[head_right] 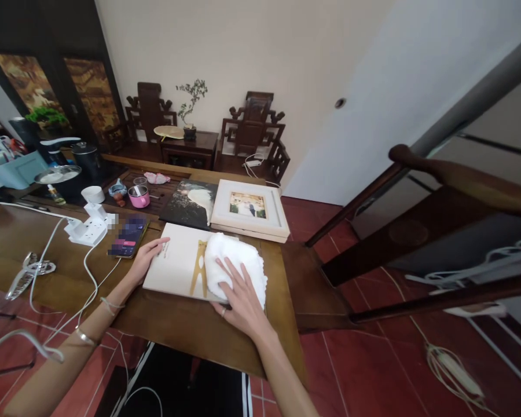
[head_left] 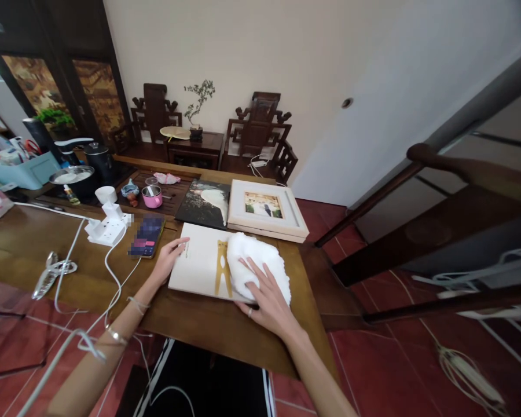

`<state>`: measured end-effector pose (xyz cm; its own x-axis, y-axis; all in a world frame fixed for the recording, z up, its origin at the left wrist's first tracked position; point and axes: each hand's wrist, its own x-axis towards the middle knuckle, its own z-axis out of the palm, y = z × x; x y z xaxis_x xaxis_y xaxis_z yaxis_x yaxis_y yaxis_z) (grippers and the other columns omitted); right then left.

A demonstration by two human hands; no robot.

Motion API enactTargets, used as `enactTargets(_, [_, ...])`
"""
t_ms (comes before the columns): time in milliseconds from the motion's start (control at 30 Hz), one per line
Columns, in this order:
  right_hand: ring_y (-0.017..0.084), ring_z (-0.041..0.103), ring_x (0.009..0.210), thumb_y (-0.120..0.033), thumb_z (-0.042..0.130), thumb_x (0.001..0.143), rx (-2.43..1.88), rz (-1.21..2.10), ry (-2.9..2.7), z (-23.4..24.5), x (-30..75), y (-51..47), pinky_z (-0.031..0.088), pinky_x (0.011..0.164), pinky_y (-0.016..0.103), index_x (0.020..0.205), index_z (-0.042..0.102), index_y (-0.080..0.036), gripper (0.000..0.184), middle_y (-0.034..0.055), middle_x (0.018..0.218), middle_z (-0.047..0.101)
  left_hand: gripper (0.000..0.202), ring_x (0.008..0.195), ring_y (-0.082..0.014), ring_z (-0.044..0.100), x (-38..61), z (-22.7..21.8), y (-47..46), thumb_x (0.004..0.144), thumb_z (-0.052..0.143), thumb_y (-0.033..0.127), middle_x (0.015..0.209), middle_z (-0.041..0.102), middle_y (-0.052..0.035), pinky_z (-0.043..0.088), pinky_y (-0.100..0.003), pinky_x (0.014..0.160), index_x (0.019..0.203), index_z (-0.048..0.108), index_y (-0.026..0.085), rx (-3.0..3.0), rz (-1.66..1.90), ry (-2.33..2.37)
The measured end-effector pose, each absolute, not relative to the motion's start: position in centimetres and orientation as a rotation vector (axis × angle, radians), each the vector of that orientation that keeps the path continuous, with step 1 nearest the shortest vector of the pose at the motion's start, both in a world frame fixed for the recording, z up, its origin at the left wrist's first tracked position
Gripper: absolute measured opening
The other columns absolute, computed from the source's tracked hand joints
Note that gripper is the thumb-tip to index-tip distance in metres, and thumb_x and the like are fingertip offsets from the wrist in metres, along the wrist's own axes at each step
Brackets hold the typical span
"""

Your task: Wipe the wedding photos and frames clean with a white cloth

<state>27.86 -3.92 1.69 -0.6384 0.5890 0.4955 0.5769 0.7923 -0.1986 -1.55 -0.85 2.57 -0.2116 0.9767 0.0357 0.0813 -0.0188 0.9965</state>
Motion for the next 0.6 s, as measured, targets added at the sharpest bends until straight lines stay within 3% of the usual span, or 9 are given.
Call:
enactTargets(133, [0.034, 0.03, 0.14, -0.006, 0.052, 0.075, -0.768, 0.007, -2.38, 1.3, 27.5, -4.5, 0.03, 0.11, 0.061, 0.079, 0.053, -0.02, 0.014, 0.0179, 0.15, 0.038, 0.05, 0.108, -0.0267, 0.06, -1.0, 5.5, -4.4, 0.083, 0.06, 0.047, 0.127, 0.063, -0.011, 0.048, -0.031, 0.085, 0.121, 0.065, 0.016, 1.127, 1.382, 1.338])
enactTargets(233, [0.034, 0.044, 0.132, -0.007, 0.053, 0.074, -0.722, -0.025, -2.257, 0.8, 27.7, -4.8, 0.044, 0.102, 0.053, 0.072, 0.052, -0.02, 0.014, 0.0196, 0.141, 0.049, 0.056, 0.102, -0.0274, 0.064, 0.3, 8.6, -7.2, 0.089, 0.052, 0.052, 0.133, 0.058, -0.0114, 0.053, -0.031, 0.072, 0.137, 0.05, 0.023, 0.986, 1.418, 1.122])
enactTargets(300, [0.032, 0.059, 0.117, -0.01, 0.054, 0.076, -0.744, -0.057, -2.124, 0.5, 27.9, -5.2, 0.054, 0.091, 0.047, 0.07, 0.055, -0.021, 0.012, 0.0194, 0.123, 0.064, 0.061, 0.1, -0.0272, 0.065, 1.3, 10.4, -8.8, 0.088, 0.054, 0.054, 0.139, 0.052, -0.0095, 0.055, -0.029, 0.065, 0.142, 0.043, 0.03, 0.943, 1.48, 1.005])
enactTargets(367, [0.028, 0.071, 0.089, -0.015, 0.057, 0.08, -0.806, -0.091, -1.968, 0.5, 28.1, -6.0, 0.06, 0.075, 0.041, 0.069, 0.059, -0.021, 0.012, 0.0142, 0.093, 0.074, 0.057, 0.107, -0.0282, 0.063, 2.4, 11.4, -10.2, 0.088, 0.054, 0.052, 0.145, 0.046, -0.0077, 0.057, -0.033, 0.073, 0.141, 0.043, 0.034, 0.947, 1.493, 0.882])
enactTargets(467, [0.022, 0.068, 0.056, -0.018, 0.066, 0.08, -0.927, -0.116, -1.759, 1.3, 27.9, -8.0, 0.059, 0.055, 0.034, 0.073, 0.065, -0.018, 0.007, 0.0066, 0.064, 0.071, 0.048, 0.118, -0.0302, 0.057, 3.6, 10.3, -12.1, 0.09, 0.056, 0.044, 0.145, 0.045, -0.0087, 0.053, -0.04, 0.088, 0.137, 0.048, 0.033, 0.98, 1.389, 0.87])
enactTargets(533, [0.021, 0.067, 0.052, -0.02, 0.071, 0.078, -1.019, -0.04, -1.641, 2.2, 27.7, -9.7, 0.058, 0.052, 0.033, 0.077, 0.068, -0.016, 0.005, 0.0062, 0.064, 0.072, 0.056, 0.123, -0.0288, 0.054, 3.9, 8.0, -13.3, 0.083, 0.067, 0.038, 0.14, 0.048, -0.0093, 0.049, -0.038, 0.094, 0.136, 0.048, 0.031, 0.944, 1.328, 1.036])
enactTargets(600, [0.022, 0.068, 0.055, -0.024, 0.076, 0.074, -1.132, 0.224, -1.428, 3.2, 27.5, -11.4, 0.059, 0.054, 0.035, 0.077, 0.07, -0.015, 0.011, 0.0061, 0.067, 0.073, 0.059, 0.112, -0.0257, 0.059, 3.7, 5.3, -14.3, 0.077, 0.073, 0.04, 0.123, 0.057, -0.0099, 0.05, -0.035, 0.09, 0.129, 0.052, 0.026, 0.8, 1.311, 1.252])
